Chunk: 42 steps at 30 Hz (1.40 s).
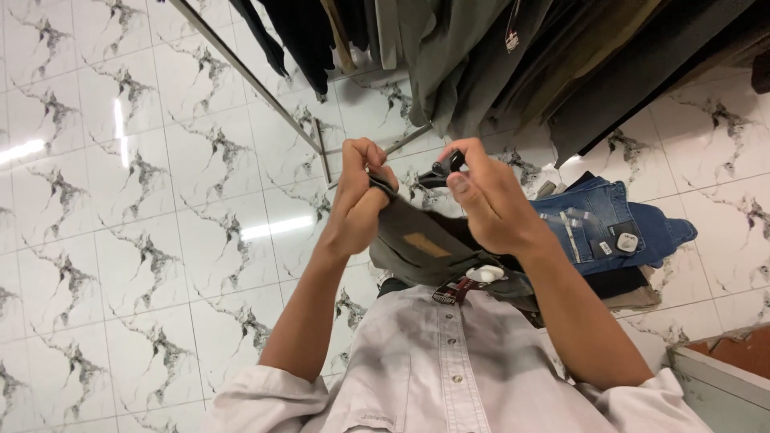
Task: Picking up pants from a pile, unfolding them, and clipping them onto hangers on a retail clothing rack.
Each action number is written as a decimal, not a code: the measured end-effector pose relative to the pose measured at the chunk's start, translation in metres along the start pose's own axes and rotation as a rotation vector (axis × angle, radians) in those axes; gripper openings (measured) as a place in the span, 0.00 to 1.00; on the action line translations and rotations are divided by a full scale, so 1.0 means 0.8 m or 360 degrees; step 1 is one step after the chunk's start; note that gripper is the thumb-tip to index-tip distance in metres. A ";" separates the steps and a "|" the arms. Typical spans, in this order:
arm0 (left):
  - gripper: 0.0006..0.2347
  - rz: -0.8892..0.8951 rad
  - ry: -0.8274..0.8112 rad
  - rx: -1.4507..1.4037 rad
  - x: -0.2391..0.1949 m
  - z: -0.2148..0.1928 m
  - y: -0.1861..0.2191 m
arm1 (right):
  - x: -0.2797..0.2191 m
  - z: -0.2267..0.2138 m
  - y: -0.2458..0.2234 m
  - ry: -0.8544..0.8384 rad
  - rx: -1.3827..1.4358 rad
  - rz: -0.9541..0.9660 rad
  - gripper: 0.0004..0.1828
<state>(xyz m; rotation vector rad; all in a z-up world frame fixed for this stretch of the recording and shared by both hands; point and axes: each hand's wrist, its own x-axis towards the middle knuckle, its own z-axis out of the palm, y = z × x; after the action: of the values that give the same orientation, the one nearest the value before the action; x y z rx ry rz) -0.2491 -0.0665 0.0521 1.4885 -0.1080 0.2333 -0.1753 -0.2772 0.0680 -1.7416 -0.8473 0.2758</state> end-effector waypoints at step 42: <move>0.07 0.0090 0.0514 0.0029 -0.024 0.036 0.016 | 0.042 -0.027 -0.059 -0.0339 -0.0522 -0.0427 0.24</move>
<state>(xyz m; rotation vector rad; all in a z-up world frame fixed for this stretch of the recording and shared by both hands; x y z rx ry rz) -0.2685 -0.0958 0.0631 1.4484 0.1121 0.5181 -0.1575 -0.2651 0.1260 -1.8928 -1.3287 0.1494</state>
